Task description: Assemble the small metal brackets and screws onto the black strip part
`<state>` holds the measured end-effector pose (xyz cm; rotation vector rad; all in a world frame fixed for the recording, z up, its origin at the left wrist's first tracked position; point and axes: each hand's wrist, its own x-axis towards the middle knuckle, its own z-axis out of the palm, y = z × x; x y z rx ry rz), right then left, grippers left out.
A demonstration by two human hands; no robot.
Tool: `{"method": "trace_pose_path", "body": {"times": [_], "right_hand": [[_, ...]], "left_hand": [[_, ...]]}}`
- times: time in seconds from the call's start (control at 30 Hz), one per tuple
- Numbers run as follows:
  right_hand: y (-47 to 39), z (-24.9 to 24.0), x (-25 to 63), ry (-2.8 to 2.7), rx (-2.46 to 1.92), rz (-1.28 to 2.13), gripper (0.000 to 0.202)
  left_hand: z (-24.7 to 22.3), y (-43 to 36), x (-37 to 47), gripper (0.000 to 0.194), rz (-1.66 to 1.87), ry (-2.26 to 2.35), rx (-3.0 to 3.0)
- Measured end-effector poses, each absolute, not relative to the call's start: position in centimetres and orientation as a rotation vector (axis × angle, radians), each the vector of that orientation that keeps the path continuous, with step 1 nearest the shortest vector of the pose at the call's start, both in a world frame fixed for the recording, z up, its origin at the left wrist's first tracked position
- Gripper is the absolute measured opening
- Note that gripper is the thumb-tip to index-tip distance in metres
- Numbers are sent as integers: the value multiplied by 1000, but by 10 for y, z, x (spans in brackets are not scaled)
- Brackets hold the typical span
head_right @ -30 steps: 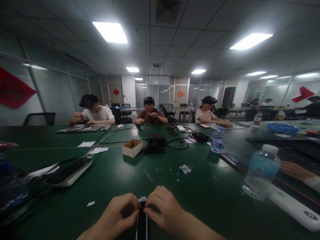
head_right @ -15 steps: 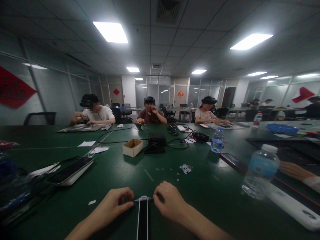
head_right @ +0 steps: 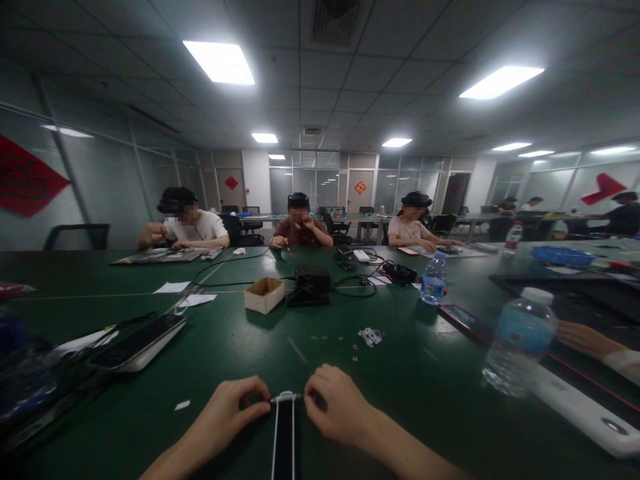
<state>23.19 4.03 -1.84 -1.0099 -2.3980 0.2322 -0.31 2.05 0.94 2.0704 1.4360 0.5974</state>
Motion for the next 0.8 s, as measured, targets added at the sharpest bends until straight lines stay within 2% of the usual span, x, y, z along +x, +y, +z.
{"method": "trace_pose_path", "body": {"times": [0.57,0.8], "right_hand": [[40,-18,231,-2412,-1057,314,11],[39,-15,232,-2435,-1058,326,13]], "left_hand": [[8,21,2,16,643,1507,1968],[9,19,3,23,637,1504,1975]]}}
